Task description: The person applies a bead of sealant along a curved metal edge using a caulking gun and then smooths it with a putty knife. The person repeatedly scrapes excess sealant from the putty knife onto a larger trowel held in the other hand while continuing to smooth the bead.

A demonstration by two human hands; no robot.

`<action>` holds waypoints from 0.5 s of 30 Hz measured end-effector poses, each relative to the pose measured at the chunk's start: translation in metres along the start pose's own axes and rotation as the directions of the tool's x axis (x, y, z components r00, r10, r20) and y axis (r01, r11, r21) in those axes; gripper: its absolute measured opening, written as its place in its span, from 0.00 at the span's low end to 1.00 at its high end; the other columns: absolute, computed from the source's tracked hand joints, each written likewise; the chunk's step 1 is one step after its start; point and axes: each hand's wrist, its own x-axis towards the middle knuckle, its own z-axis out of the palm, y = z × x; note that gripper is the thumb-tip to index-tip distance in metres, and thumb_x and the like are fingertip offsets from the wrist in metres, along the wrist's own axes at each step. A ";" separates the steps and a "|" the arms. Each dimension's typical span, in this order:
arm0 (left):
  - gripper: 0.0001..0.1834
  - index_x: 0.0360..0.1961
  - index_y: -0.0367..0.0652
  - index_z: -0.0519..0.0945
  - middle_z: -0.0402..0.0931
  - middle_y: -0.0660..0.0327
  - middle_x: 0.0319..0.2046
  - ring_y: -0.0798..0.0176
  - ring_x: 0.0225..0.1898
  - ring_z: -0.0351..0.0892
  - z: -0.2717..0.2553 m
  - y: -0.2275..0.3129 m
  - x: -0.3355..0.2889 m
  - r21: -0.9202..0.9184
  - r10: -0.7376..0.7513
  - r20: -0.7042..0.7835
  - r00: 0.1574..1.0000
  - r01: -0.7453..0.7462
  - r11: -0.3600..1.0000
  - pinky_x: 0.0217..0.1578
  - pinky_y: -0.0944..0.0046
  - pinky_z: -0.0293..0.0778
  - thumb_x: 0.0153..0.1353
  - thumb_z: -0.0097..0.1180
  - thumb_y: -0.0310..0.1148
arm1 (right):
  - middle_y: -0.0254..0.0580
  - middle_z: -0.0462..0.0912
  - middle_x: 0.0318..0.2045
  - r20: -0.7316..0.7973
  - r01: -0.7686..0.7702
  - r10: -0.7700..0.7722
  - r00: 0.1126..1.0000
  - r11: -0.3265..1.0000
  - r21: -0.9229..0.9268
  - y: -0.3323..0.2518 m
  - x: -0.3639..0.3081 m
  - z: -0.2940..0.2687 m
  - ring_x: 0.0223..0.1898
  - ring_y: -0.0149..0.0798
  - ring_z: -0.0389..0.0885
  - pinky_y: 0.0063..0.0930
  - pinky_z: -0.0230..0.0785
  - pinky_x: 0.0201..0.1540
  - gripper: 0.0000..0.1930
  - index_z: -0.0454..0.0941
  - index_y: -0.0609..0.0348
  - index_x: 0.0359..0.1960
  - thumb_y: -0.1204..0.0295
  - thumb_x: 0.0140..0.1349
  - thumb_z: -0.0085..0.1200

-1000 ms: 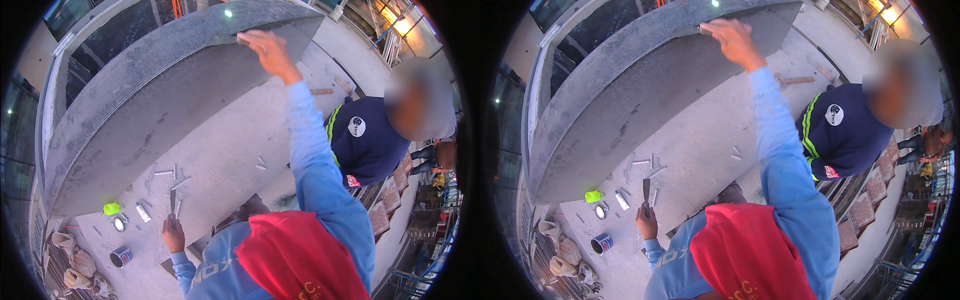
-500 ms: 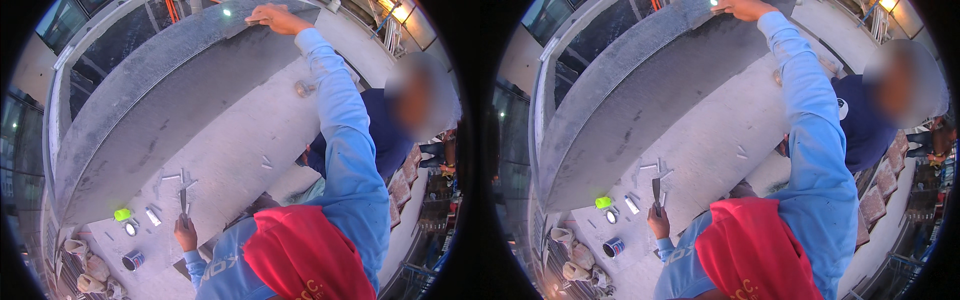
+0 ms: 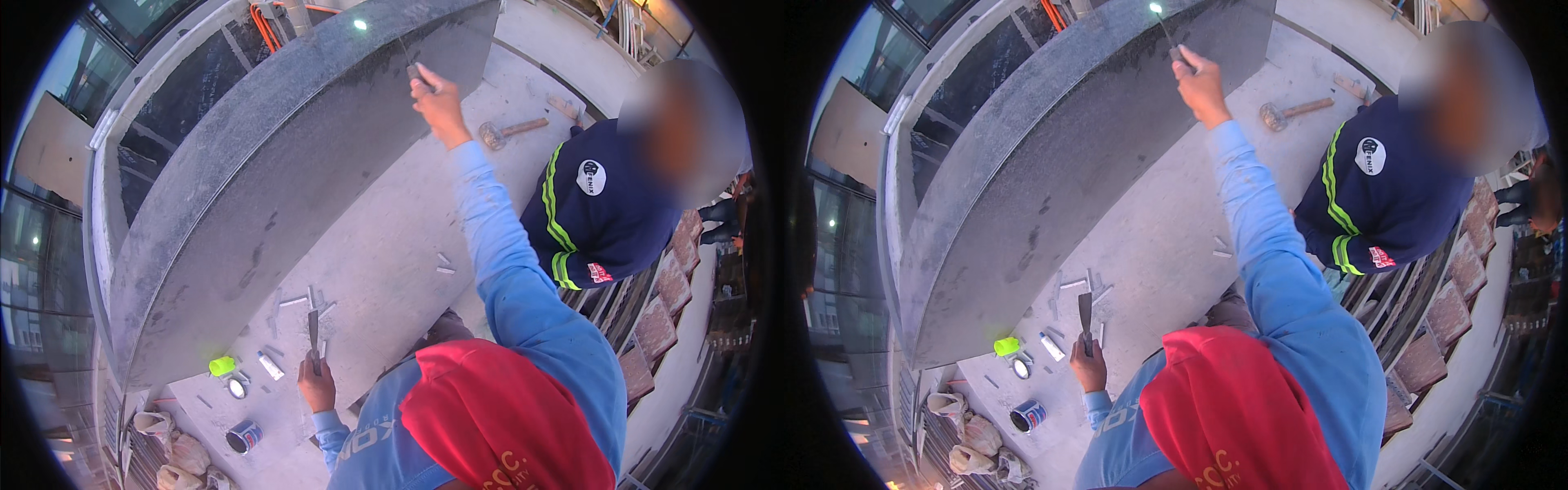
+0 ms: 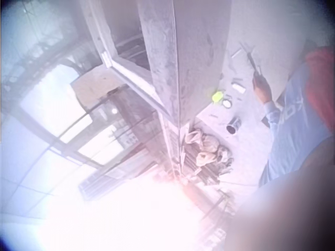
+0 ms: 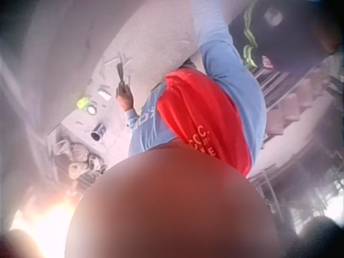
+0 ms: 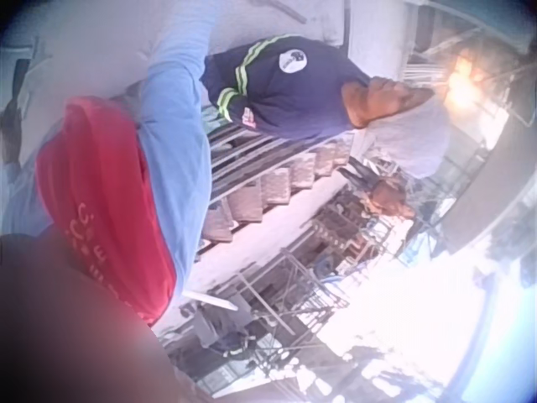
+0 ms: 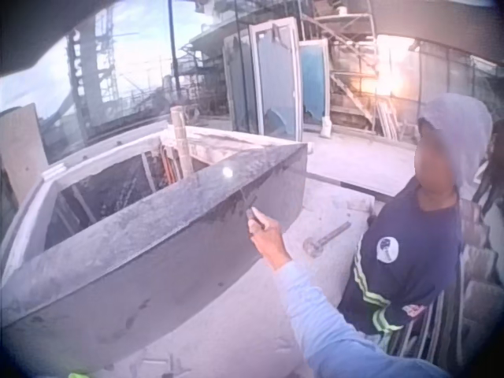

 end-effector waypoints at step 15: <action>0.18 0.53 0.32 0.81 0.81 0.45 0.33 0.40 0.34 0.83 -0.016 -0.021 -0.027 0.032 0.017 -0.017 1.000 -0.017 0.999 0.35 0.48 0.77 0.62 0.63 0.27 | 0.51 0.79 0.58 0.042 0.117 -0.112 0.993 0.984 -0.138 0.010 -0.084 0.080 0.58 0.46 0.79 0.33 0.71 0.59 0.21 0.79 0.59 0.63 0.73 0.69 0.60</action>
